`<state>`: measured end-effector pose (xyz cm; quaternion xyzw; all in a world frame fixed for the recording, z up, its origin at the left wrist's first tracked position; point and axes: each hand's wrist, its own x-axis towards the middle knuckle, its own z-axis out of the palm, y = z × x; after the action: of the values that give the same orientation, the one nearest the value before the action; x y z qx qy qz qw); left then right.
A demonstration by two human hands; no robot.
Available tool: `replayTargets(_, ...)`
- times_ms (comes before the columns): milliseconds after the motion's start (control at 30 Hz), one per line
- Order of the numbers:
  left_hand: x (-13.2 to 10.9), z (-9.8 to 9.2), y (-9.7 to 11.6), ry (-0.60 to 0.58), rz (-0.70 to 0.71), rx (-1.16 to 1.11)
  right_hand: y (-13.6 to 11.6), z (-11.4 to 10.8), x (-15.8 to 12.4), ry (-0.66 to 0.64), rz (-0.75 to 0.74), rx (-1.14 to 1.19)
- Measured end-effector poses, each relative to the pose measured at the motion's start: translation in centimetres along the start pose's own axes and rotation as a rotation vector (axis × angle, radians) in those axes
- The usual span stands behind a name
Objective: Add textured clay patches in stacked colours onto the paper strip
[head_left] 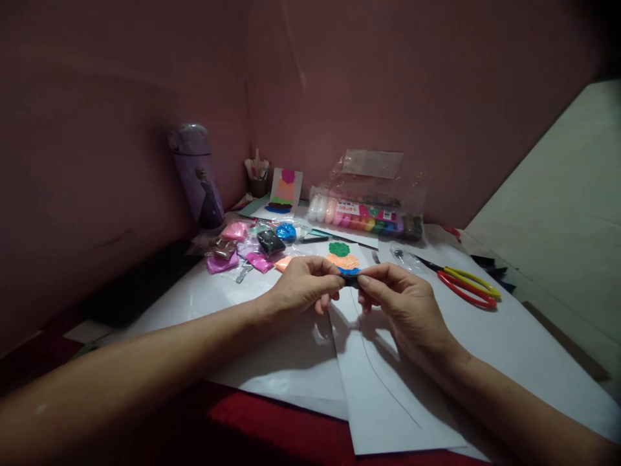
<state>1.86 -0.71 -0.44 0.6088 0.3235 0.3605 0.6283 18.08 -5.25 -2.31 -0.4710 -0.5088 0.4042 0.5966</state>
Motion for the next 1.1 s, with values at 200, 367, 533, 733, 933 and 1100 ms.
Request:
replayTargets(200, 0.0, -0.6, -0.5, -0.009, 0.03, -0.083, 0.5, -0.4, 0.4, 0.1, 0.047, 0.039)
replayTargets(367, 0.0, -0.7, -0.5, -0.04, 0.041, -0.035, 0.2, -0.1, 0.0, -0.003, -0.003, -0.017)
replayTargets(533, 0.1, -0.5, -0.4, -0.008, 0.04, -0.04, -0.6, 0.4, -0.5, -0.078, -0.034, -0.054)
replayTargets(733, 0.0, -0.4, -0.4, -0.07, 0.02, 0.028, -0.7, 0.5, -0.7, -0.138, -0.035, -0.082)
replayTargets(933, 0.1, -0.1, -0.6, -0.025, 0.051, 0.107, -0.5, 0.4, -0.7, -0.164, 0.01, -0.153)
replayTargets(1100, 0.1, -0.3, -0.6, -0.079, 0.045, 0.051, -0.6, 0.3, -0.6, -0.151, 0.042, -0.119)
